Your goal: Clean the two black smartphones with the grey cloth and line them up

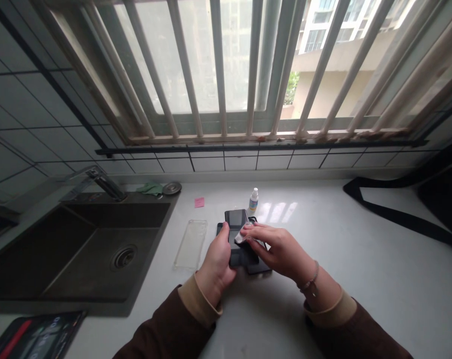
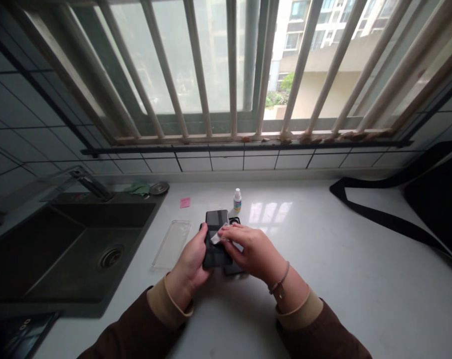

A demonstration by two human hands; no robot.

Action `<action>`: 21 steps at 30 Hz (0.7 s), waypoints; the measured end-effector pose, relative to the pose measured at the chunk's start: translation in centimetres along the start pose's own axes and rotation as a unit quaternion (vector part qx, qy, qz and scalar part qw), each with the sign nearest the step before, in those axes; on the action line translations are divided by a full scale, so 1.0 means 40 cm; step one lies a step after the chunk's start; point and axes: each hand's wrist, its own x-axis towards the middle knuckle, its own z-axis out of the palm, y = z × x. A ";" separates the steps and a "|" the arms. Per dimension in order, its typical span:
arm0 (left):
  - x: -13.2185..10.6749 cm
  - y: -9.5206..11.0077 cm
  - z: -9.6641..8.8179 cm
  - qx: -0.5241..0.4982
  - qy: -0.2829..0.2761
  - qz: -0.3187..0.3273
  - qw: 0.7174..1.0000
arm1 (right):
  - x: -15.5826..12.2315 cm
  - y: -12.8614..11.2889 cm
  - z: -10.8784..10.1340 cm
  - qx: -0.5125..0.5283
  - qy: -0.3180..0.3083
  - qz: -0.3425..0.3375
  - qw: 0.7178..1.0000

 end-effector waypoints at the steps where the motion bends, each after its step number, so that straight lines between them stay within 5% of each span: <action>1: 0.001 0.006 0.000 -0.007 -0.005 -0.001 1.000 | 0.001 -0.006 -0.005 0.018 -0.012 0.000 1.000; 7: -0.006 0.033 0.000 0.017 0.006 0.028 0.999 | 0.011 -0.042 -0.050 0.121 -0.082 0.017 0.989; 11: -0.007 0.036 0.003 0.033 0.033 0.055 0.997 | 0.012 -0.050 -0.063 0.254 -0.125 0.084 0.955; 13: -0.008 0.033 0.004 0.044 0.040 0.052 0.997 | 0.007 -0.037 -0.057 0.289 -0.048 0.149 0.944; 17: -0.016 0.022 -0.001 0.082 0.012 0.018 0.996 | 0.001 0.013 -0.033 0.268 0.219 0.292 0.892; 21: -0.032 0.015 -0.006 0.115 -0.041 -0.036 0.992 | 0.009 0.046 -0.020 0.307 0.285 0.350 0.838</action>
